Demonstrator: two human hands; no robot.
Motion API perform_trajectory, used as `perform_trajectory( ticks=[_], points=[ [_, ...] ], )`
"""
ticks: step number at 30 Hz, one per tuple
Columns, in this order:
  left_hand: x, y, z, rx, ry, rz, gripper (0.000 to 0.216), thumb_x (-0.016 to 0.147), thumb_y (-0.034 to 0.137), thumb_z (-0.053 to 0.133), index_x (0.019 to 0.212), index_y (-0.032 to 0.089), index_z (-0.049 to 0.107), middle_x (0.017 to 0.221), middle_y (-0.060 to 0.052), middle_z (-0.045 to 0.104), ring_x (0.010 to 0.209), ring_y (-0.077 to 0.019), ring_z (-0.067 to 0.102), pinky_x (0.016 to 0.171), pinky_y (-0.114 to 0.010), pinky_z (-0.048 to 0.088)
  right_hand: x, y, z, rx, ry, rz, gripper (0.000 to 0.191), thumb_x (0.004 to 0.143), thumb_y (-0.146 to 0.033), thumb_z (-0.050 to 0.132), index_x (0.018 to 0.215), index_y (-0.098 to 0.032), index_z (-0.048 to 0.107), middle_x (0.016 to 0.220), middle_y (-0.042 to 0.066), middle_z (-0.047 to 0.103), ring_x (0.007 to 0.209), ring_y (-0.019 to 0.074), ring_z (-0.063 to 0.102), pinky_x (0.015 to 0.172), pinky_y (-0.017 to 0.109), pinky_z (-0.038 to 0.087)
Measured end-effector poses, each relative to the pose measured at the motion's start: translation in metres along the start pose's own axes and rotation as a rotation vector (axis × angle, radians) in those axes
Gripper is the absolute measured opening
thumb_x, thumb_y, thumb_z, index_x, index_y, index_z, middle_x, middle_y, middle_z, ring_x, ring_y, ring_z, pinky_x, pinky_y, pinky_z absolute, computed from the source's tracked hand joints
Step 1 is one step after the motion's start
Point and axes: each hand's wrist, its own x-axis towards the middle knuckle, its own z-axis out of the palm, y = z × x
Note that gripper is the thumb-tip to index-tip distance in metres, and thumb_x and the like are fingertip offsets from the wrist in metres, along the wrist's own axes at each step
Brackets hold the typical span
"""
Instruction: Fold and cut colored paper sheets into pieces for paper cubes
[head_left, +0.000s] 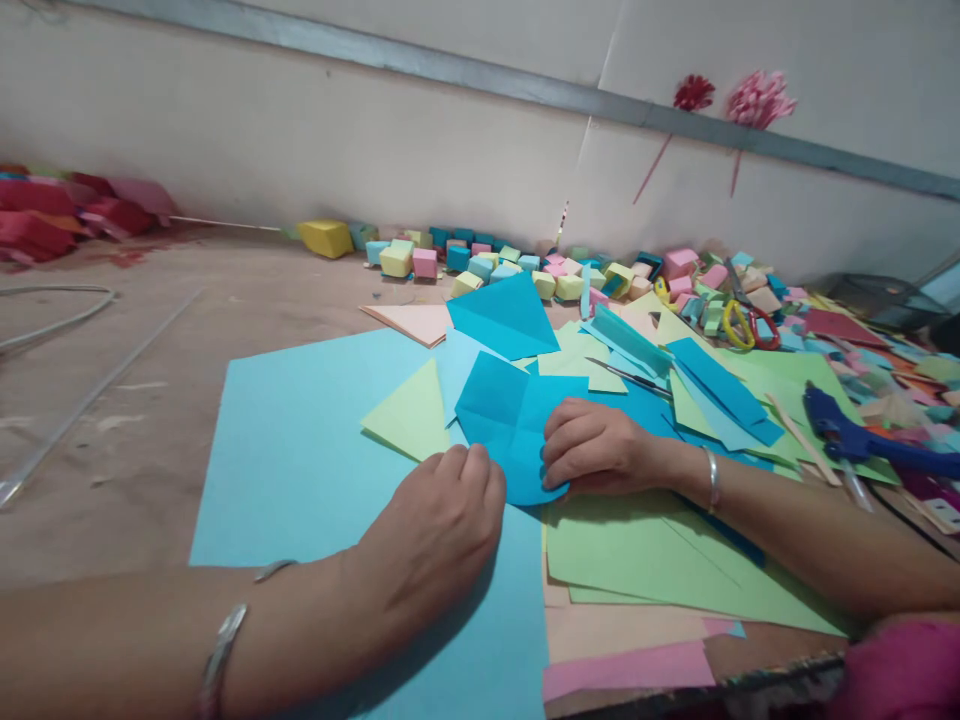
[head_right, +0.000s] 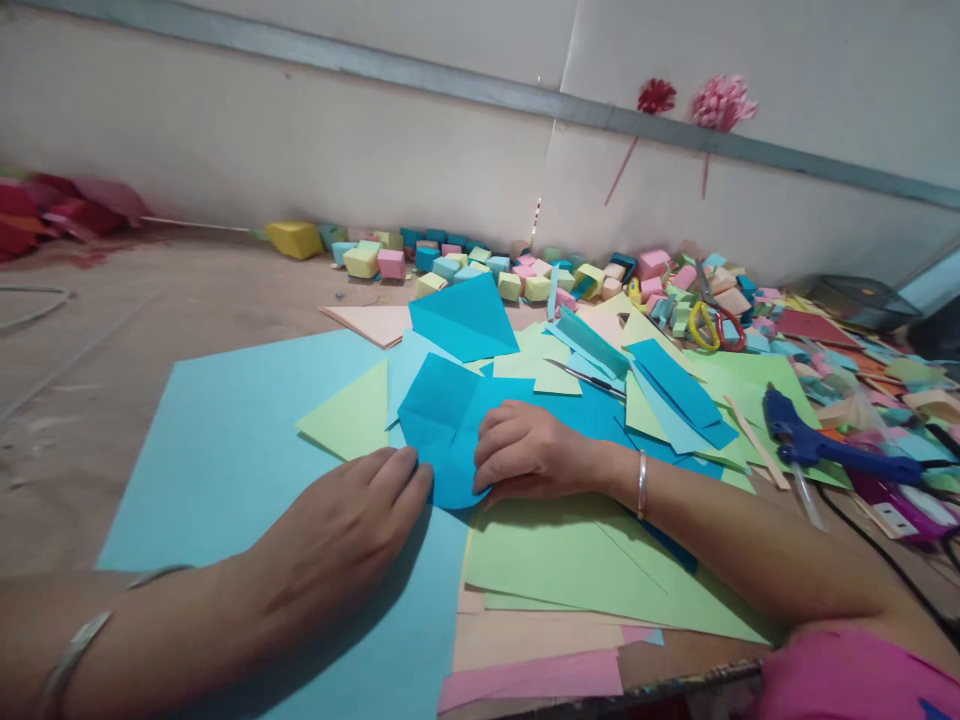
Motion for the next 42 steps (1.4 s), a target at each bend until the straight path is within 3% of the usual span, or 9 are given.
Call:
perform_trajectory(
  ticks=[8, 16, 20, 25, 28, 32, 42],
  points=[
    [-0.005, 0.004, 0.006, -0.09, 0.141, 0.022, 0.025, 0.089, 0.004, 0.042, 0.091, 0.009, 0.066, 0.079, -0.01, 0.063, 0.073, -0.0222, 0.057, 0.063, -0.036, 0.05, -0.005, 0.01, -0.012, 0.2, 0.032, 0.265, 0.018, 0.091, -0.03, 0.06, 0.082, -0.016, 0.065, 0.089, 0.009, 0.067, 0.082, 0.0149, 0.061, 0.077, 0.031, 0.05],
    [-0.006, 0.007, 0.008, -0.11, 0.181, 0.084, 0.023, 0.092, 0.009, 0.046, 0.092, 0.006, 0.069, 0.089, -0.016, 0.068, 0.082, -0.0254, 0.063, 0.071, -0.043, 0.053, 0.003, -0.007, 0.0, 0.019, -0.073, 0.265, 0.023, 0.094, -0.034, 0.054, 0.078, -0.017, 0.059, 0.08, 0.007, 0.061, 0.079, 0.0164, 0.054, 0.075, 0.032, 0.045],
    [-0.011, 0.009, 0.013, -0.048, 0.225, 0.089, 0.025, 0.092, 0.009, 0.046, 0.099, 0.004, 0.069, 0.102, -0.021, 0.069, 0.093, -0.0285, 0.065, 0.08, -0.047, 0.053, 0.001, -0.006, 0.001, -0.054, -0.083, 0.403, 0.025, 0.097, -0.032, 0.044, 0.079, -0.018, 0.055, 0.079, 0.006, 0.057, 0.077, 0.0158, 0.051, 0.07, 0.029, 0.043],
    [-0.015, 0.012, 0.016, 0.039, 0.294, 0.118, 0.027, 0.089, 0.014, 0.051, 0.102, -0.003, 0.068, 0.112, -0.028, 0.068, 0.102, -0.0351, 0.065, 0.086, -0.051, 0.05, -0.001, -0.008, 0.006, -0.221, -0.115, 0.499, 0.024, 0.096, -0.03, 0.046, 0.077, -0.017, 0.053, 0.077, 0.003, 0.053, 0.072, 0.0144, 0.047, 0.065, 0.027, 0.037],
    [-0.016, 0.013, 0.012, 0.003, 0.303, 0.076, 0.029, 0.09, 0.015, 0.049, 0.101, -0.001, 0.07, 0.114, -0.027, 0.067, 0.104, -0.0349, 0.064, 0.094, -0.053, 0.045, 0.0, -0.011, 0.009, -0.344, -0.13, 0.527, 0.023, 0.095, -0.029, 0.047, 0.076, -0.017, 0.052, 0.077, 0.003, 0.053, 0.069, 0.0137, 0.046, 0.061, 0.026, 0.033],
    [-0.019, 0.014, 0.009, -0.009, 0.307, 0.074, 0.031, 0.093, 0.014, 0.045, 0.099, 0.0, 0.072, 0.112, -0.026, 0.068, 0.102, -0.0344, 0.065, 0.093, -0.052, 0.043, 0.003, -0.014, 0.012, -0.446, -0.152, 0.552, 0.025, 0.096, -0.029, 0.046, 0.076, -0.016, 0.054, 0.077, 0.004, 0.054, 0.067, 0.0135, 0.044, 0.058, 0.027, 0.028],
    [-0.018, 0.012, 0.01, -0.013, 0.311, 0.083, 0.027, 0.091, 0.014, 0.049, 0.098, 0.002, 0.072, 0.112, -0.025, 0.069, 0.099, -0.0331, 0.065, 0.091, -0.05, 0.043, 0.003, -0.016, 0.012, -0.47, -0.198, 0.591, 0.027, 0.097, -0.03, 0.046, 0.076, -0.016, 0.054, 0.078, 0.004, 0.055, 0.068, 0.0134, 0.045, 0.056, 0.027, 0.026]
  ],
)
